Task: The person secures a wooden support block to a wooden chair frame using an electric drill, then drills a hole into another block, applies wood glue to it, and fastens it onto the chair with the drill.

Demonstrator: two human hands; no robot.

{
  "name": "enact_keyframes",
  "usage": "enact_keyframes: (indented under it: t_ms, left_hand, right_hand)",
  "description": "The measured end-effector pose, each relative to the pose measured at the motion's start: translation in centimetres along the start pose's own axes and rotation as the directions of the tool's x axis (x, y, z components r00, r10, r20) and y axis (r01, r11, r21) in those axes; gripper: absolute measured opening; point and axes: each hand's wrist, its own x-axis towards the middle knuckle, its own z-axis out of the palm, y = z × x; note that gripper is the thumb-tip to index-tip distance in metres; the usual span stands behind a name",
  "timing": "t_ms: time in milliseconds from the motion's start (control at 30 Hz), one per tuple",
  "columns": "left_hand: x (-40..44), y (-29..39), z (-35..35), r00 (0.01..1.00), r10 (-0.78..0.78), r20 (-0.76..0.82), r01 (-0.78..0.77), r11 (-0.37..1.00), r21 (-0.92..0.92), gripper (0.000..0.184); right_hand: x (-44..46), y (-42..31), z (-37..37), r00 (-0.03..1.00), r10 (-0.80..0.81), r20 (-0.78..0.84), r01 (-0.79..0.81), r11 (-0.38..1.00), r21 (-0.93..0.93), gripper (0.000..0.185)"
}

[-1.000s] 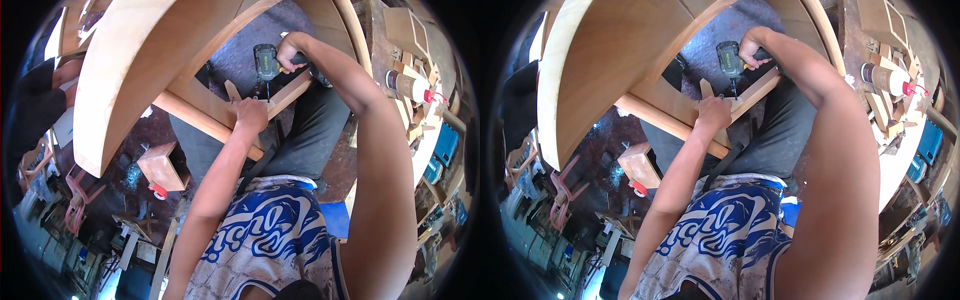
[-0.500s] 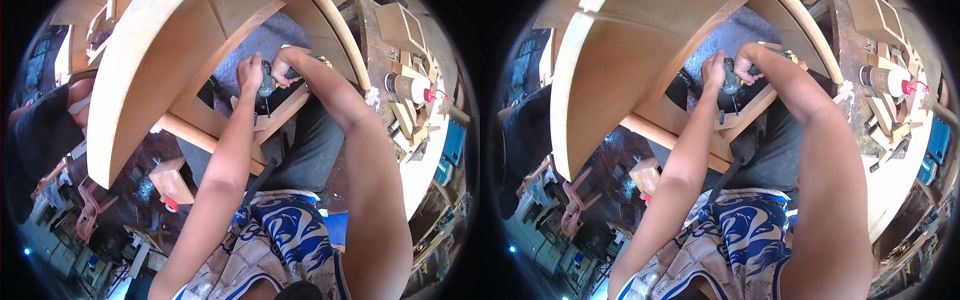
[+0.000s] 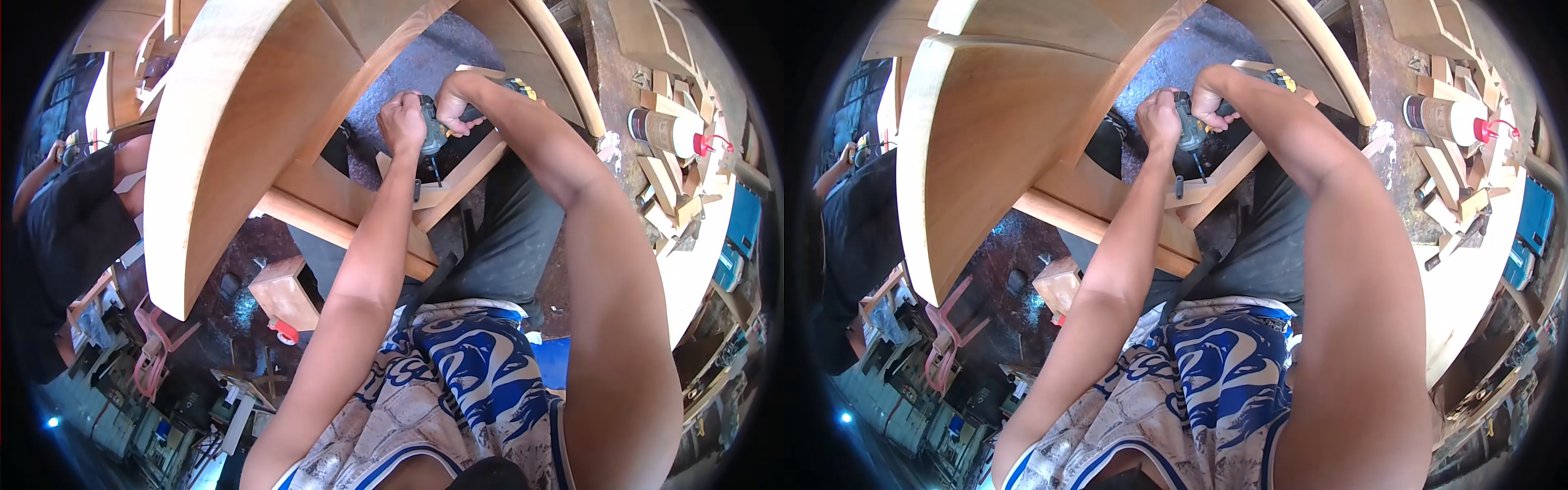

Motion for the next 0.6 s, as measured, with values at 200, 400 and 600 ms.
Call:
enact_keyframes:
  t_ms: [200,400,600]
  left_hand:
    - [-0.4,0.7,-0.4,0.997,-0.076,-0.005,0.076,0.996,-0.052,0.038]
    - [-0.9,0.3,-0.5,0.999,-0.049,-0.005,0.049,0.999,0.016,0.039]
    - [-0.3,0.4,-1.0,0.997,-0.074,-0.009,0.074,0.997,0.002,0.040]
  right_hand:
    - [1.0,0.5,-0.1,1.000,-0.005,-0.008,0.005,1.000,0.013,0.028]
    - [1.1,0.2,-0.1,0.997,-0.009,0.071,0.008,1.000,0.018,0.031]
    - [1.0,-0.5,-0.8,0.997,0.035,0.068,-0.031,0.998,-0.053,0.031]
